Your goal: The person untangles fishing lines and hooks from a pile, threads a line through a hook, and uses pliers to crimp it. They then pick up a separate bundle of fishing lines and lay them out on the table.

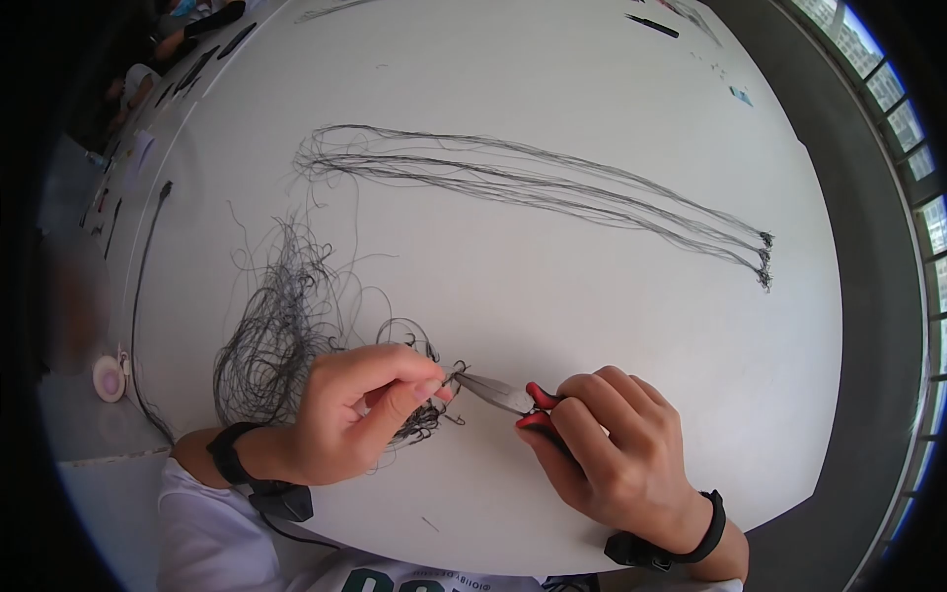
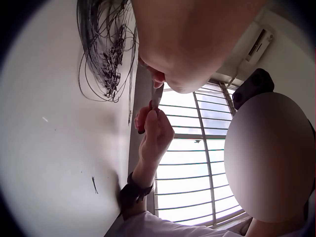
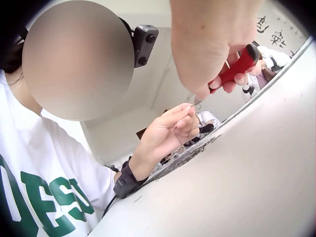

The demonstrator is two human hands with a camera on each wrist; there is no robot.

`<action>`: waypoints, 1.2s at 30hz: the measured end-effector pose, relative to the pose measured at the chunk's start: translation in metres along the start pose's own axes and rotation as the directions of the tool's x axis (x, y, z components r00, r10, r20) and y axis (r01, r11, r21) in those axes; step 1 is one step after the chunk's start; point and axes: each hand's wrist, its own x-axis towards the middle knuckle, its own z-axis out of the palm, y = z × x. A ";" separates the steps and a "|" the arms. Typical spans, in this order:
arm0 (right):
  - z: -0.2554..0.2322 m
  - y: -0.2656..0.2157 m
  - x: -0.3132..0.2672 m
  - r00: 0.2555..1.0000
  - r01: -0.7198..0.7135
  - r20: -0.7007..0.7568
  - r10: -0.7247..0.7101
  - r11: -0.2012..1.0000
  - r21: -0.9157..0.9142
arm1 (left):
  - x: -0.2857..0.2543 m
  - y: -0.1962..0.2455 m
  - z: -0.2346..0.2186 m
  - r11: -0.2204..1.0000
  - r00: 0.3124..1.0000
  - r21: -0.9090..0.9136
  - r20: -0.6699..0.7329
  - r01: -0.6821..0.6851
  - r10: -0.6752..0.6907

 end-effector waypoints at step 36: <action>-0.004 -0.021 -0.002 0.967 -0.254 0.128 0.222 0.767 0.589 | -0.001 0.016 -0.002 0.823 0.903 -0.442 0.388 0.356 -0.183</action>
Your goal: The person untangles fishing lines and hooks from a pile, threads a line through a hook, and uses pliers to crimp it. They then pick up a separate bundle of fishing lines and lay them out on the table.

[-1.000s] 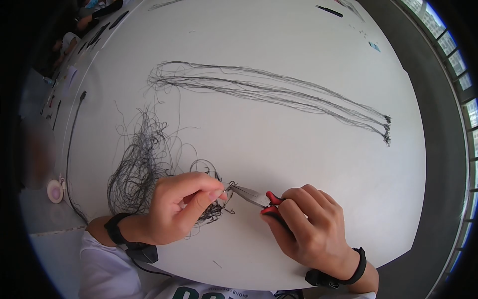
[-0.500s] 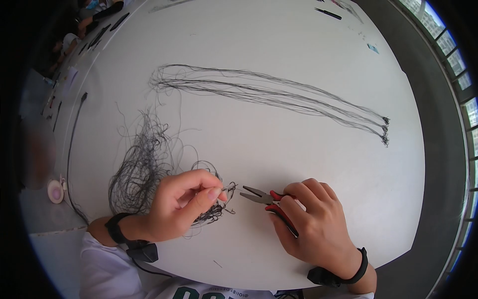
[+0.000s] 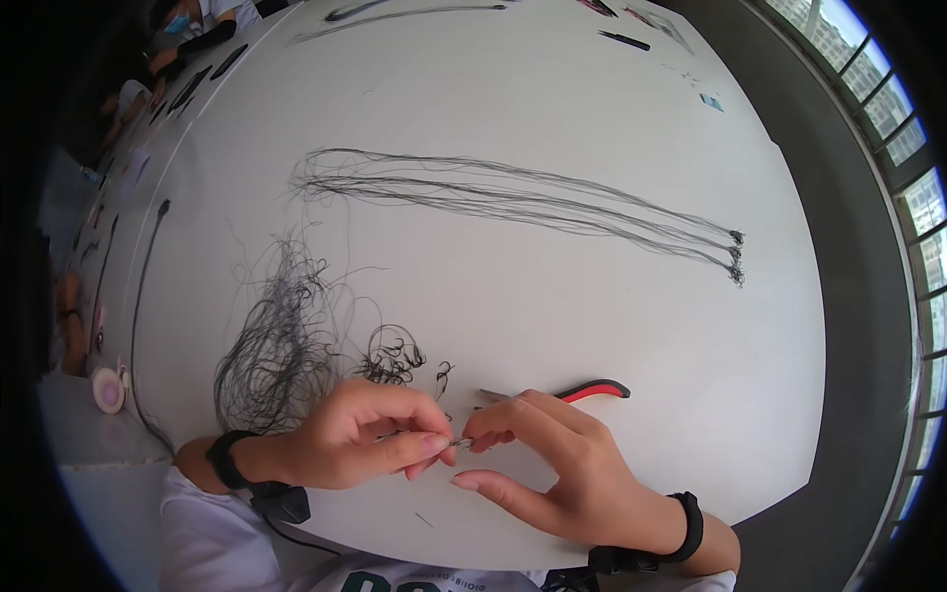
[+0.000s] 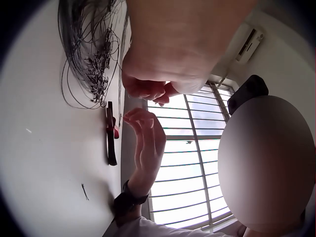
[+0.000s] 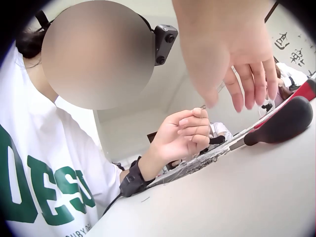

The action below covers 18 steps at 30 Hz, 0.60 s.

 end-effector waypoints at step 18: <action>-0.052 0.004 -0.006 0.861 -0.239 -0.452 0.233 0.970 0.043 | 0.006 0.018 -0.033 0.920 0.832 0.336 -0.436 -0.203 0.343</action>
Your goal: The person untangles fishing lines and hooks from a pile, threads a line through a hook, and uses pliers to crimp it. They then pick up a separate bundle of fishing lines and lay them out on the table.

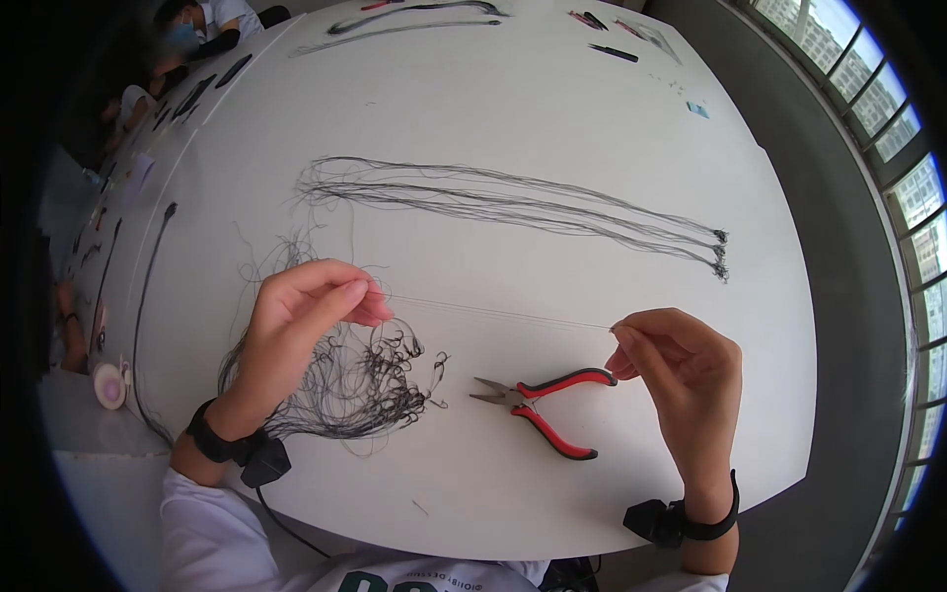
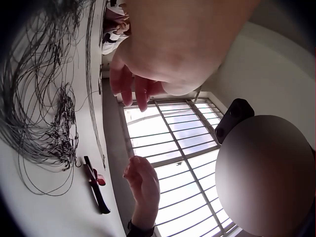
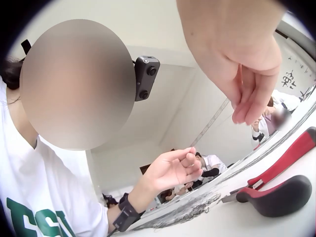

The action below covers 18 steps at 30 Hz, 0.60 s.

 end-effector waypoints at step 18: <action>-0.086 0.062 0.015 0.981 -0.174 -0.116 0.155 0.968 -0.179 | 0.019 -0.013 -0.038 0.975 0.962 -0.183 -0.217 0.129 -0.168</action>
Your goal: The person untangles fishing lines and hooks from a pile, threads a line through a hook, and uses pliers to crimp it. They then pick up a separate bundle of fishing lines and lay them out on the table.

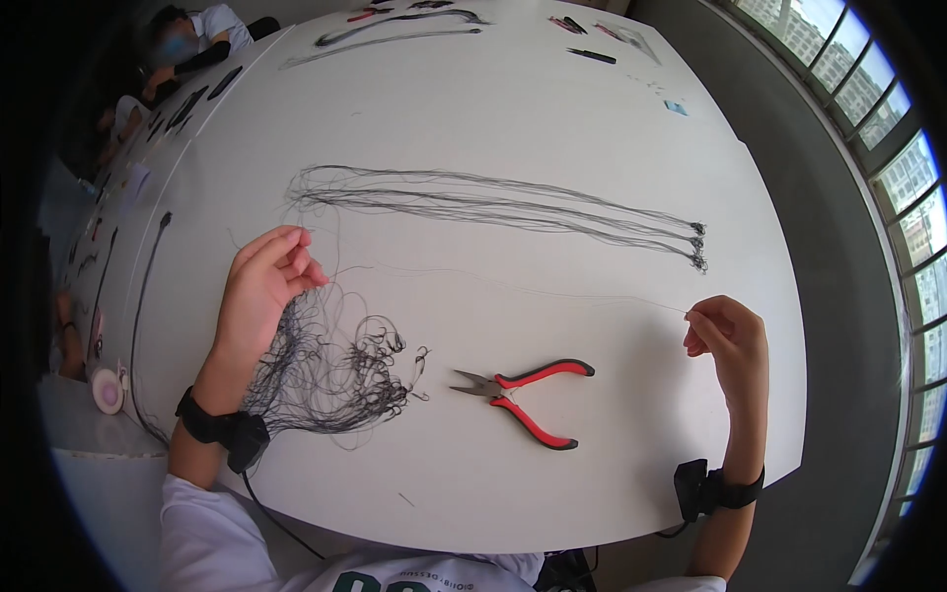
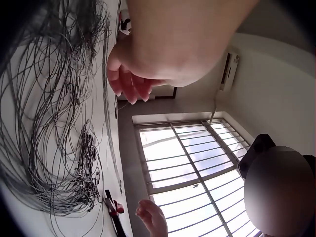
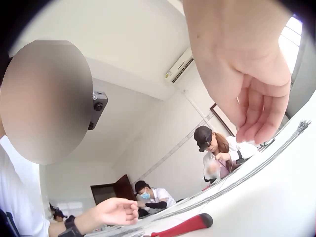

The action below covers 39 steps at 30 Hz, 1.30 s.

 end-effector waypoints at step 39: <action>-0.014 0.054 0.021 0.993 0.024 -0.097 -0.072 0.905 -0.426 | -0.040 0.025 -0.104 0.616 0.974 0.786 -0.097 -0.052 0.206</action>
